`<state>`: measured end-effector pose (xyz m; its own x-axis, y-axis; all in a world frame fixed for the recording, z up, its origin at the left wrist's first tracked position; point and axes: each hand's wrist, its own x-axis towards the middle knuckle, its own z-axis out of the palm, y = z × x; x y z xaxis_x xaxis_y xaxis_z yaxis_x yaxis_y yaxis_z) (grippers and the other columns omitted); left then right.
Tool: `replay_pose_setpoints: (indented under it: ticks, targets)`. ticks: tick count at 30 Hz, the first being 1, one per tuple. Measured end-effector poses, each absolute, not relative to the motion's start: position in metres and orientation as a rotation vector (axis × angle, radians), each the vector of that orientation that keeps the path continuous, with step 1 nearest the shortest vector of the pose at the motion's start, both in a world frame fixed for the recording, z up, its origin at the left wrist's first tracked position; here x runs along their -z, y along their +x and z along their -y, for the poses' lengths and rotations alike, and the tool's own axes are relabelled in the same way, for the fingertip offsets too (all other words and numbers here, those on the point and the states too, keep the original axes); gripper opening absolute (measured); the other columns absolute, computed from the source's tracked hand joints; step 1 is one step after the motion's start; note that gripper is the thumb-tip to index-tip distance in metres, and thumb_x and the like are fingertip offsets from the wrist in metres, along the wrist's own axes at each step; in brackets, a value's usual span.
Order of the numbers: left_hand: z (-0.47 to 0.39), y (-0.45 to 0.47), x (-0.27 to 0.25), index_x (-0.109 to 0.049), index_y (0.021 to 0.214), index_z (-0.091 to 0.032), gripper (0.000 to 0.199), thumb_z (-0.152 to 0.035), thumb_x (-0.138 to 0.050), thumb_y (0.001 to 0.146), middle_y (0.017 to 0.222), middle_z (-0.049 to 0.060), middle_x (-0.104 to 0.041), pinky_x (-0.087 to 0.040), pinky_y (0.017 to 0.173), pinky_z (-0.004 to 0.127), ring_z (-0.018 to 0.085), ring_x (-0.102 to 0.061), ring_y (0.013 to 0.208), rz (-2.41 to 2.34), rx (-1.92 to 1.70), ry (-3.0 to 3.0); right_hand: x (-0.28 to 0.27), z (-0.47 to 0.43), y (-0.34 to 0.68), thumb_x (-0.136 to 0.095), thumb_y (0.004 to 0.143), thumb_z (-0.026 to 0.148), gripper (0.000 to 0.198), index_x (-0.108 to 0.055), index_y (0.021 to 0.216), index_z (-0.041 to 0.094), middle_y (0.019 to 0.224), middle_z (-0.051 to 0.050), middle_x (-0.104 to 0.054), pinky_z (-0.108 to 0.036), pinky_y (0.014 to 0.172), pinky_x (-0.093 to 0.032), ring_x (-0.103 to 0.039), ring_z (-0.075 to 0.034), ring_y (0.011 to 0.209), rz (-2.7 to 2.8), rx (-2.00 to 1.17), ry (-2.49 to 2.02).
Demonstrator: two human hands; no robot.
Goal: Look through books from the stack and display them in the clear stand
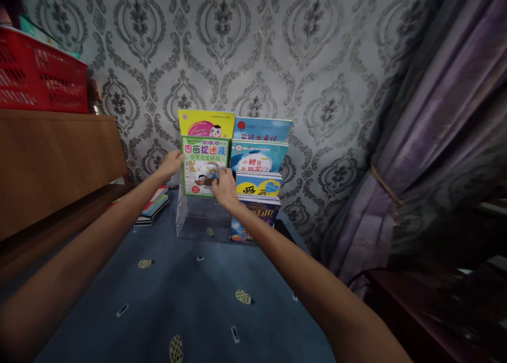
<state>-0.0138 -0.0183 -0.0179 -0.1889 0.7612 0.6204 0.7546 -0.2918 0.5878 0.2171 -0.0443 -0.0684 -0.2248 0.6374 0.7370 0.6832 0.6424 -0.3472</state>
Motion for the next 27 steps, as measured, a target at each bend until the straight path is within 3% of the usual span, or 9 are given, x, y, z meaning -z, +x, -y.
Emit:
replay_pose_setpoints:
  ticks: [7,13,17,27]
  targets:
    - [0.012,-0.021,0.021,-0.063,0.077,-0.018,0.019,-0.031,-0.051,0.086,0.082,0.009,-0.070,-0.048,0.082,0.037,0.029,-0.063,0.091,-1.778,-1.570,2.016,0.070,0.047,0.224,-0.045,0.084,0.017,0.051,-0.058,0.132,0.005,0.128,-0.023,-0.058,-0.046,0.099,-0.052,-0.056,-0.034,0.119,1.943,0.006,-1.064]
    - [0.009,-0.025,0.025,-0.060,0.076,-0.018,0.016,-0.029,-0.052,0.086,0.081,0.009,-0.069,-0.049,0.087,0.040,0.028,-0.063,0.090,-1.675,-1.624,2.015,0.077,0.042,0.226,-0.047,0.084,0.017,0.050,-0.058,0.132,0.010,0.130,-0.020,-0.058,-0.048,0.098,-0.052,-0.057,-0.033,0.118,1.939,0.019,-1.024]
    - [0.007,-0.026,0.028,-0.060,0.077,-0.017,0.016,-0.028,-0.053,0.085,0.081,0.009,-0.068,-0.049,0.088,0.041,0.029,-0.063,0.091,-1.579,-1.667,2.001,0.079,0.042,0.226,-0.047,0.084,0.018,0.050,-0.058,0.131,0.006,0.130,-0.022,-0.058,-0.047,0.099,-0.053,-0.056,-0.033,0.121,1.944,0.012,-1.036]
    - [-0.002,-0.033,0.041,-0.060,0.078,-0.018,0.007,-0.024,-0.062,0.078,0.076,0.003,-0.067,-0.051,0.079,0.034,0.022,-0.063,0.083,-1.291,-1.686,2.006,0.080,0.042,0.225,-0.048,0.082,0.018,0.049,-0.060,0.128,0.006,0.132,-0.023,-0.057,-0.050,0.096,-0.055,-0.056,-0.035,0.122,1.933,-0.019,-0.997]
